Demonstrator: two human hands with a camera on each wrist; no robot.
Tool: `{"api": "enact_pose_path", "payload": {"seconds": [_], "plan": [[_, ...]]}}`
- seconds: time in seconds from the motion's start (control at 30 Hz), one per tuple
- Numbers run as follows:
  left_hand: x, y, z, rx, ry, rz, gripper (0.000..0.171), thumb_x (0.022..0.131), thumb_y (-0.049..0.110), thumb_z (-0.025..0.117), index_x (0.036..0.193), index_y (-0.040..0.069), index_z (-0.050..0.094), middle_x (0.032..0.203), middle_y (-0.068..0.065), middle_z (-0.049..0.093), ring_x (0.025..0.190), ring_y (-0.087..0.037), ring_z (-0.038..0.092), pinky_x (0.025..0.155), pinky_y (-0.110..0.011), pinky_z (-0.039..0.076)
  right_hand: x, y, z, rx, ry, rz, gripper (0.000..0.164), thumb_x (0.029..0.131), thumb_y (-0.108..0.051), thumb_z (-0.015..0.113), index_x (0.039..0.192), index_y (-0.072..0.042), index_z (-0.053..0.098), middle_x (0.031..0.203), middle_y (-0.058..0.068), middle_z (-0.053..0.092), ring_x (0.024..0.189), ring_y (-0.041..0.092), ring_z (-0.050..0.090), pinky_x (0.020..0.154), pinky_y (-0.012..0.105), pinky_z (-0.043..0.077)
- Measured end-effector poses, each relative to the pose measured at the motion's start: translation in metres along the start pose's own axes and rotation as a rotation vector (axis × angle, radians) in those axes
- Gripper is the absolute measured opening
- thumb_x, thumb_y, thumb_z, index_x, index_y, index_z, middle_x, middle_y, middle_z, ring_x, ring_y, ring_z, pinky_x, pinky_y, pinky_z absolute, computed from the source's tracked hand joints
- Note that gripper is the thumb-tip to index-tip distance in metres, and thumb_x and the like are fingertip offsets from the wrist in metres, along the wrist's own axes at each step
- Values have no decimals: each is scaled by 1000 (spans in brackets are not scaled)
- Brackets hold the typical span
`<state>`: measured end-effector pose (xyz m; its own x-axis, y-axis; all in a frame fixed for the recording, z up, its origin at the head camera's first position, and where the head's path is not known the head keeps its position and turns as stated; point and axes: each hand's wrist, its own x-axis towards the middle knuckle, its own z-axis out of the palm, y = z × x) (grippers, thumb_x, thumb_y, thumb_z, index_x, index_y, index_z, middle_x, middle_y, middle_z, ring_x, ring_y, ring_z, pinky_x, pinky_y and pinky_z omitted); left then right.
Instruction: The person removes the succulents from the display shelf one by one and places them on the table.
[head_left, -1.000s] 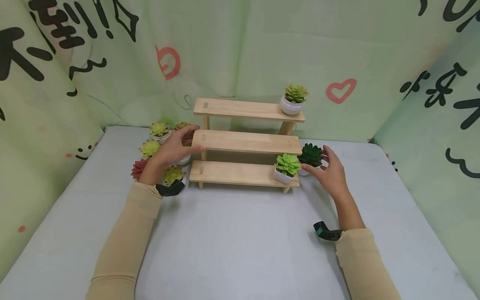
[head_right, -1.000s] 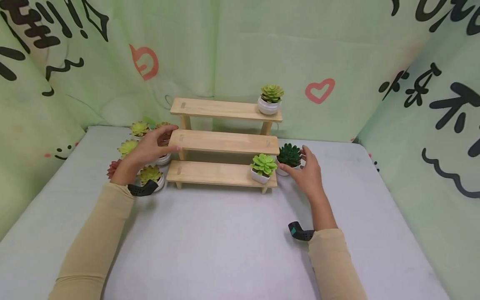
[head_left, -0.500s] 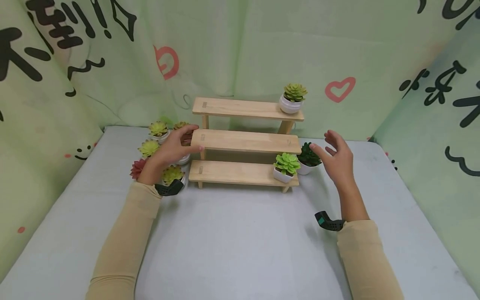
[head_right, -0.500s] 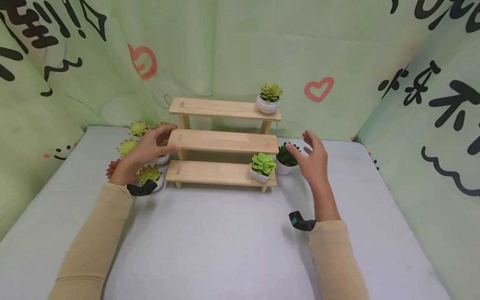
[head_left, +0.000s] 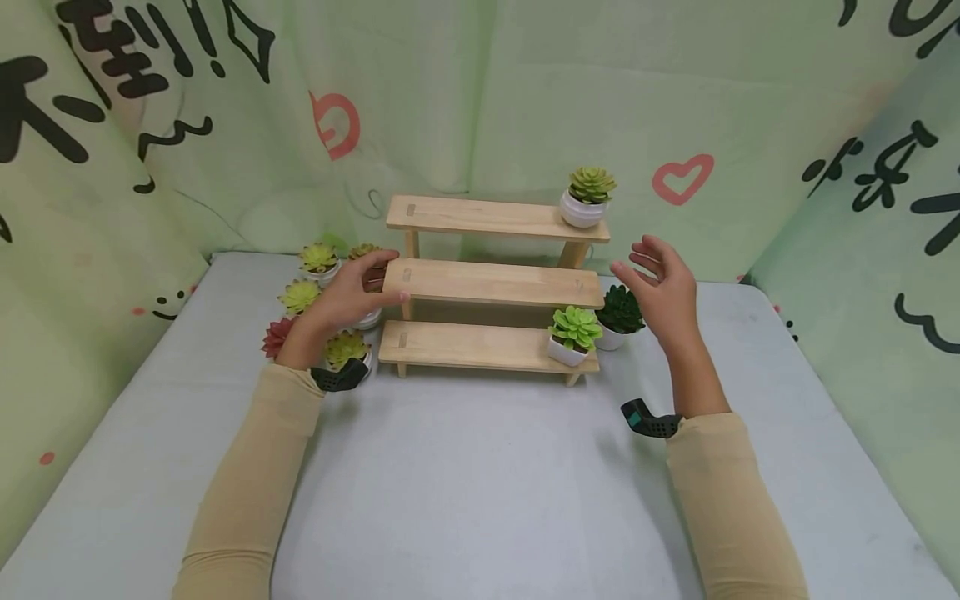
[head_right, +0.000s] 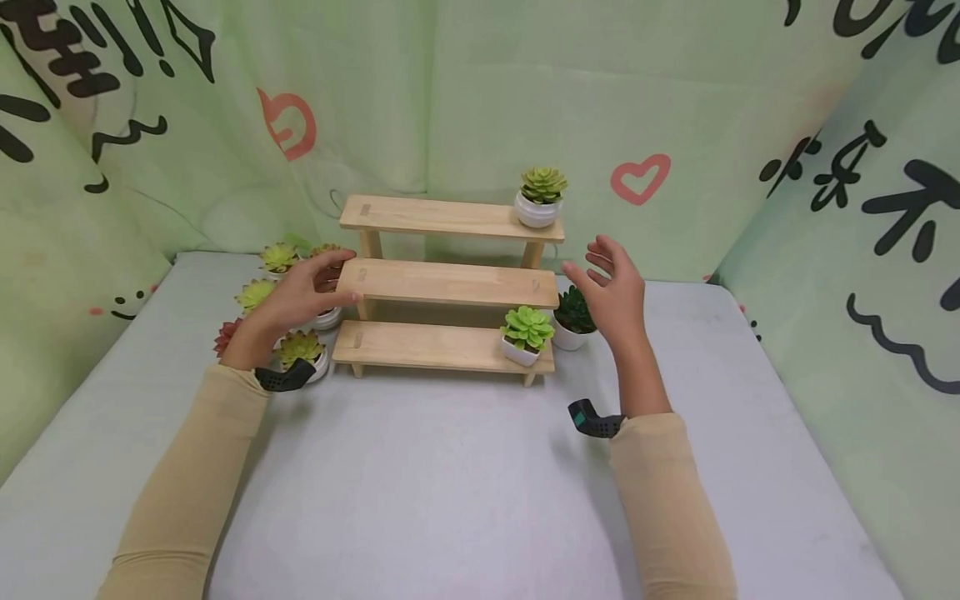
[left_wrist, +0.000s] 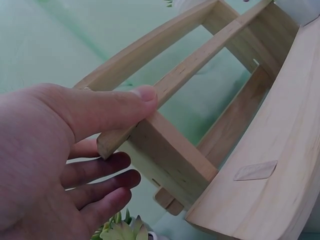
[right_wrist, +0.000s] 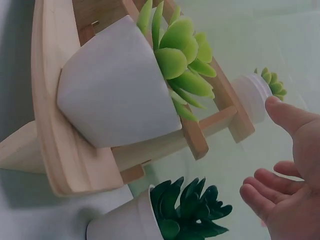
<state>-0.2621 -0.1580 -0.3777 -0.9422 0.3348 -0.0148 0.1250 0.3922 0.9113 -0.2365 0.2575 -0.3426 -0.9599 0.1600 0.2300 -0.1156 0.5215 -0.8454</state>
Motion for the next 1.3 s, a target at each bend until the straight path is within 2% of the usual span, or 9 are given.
{"api": "enact_pose_path", "payload": {"seconds": [0.37,0.63,0.9,1.17,1.3], "plan": [[3,-3,0,8,7,-10,75,88,19,71,150,7,31,151,-18,38,138,-34,41,110,-49,41,13,-13,6,33,-25,-25,72,92,-41,63,150,-11,33,145,14,47,134,25,47,113,40,39],[3,-2,0,6,13,-5,73,87,18,72,149,6,33,150,-17,40,137,-34,42,110,-48,40,21,-21,11,20,-25,-18,71,92,-42,62,149,-10,34,145,11,49,134,21,48,114,38,38],[2,-5,0,32,7,11,74,88,21,71,149,6,32,149,-19,40,136,-35,43,110,-49,41,29,-29,14,66,-40,-23,70,93,-38,62,149,-8,34,146,12,48,135,22,47,114,39,38],[3,-6,0,25,8,-1,75,87,23,72,149,8,33,149,-18,40,136,-34,43,110,-49,40,35,-36,18,87,-18,-40,69,91,-36,65,147,-7,37,144,13,49,134,22,48,113,36,39],[4,-5,0,8,14,-9,74,87,21,73,149,8,34,149,-17,41,137,-34,43,110,-49,40,39,-38,22,61,-5,-59,67,91,-35,66,146,-7,39,144,14,49,133,23,49,112,35,40]]}}
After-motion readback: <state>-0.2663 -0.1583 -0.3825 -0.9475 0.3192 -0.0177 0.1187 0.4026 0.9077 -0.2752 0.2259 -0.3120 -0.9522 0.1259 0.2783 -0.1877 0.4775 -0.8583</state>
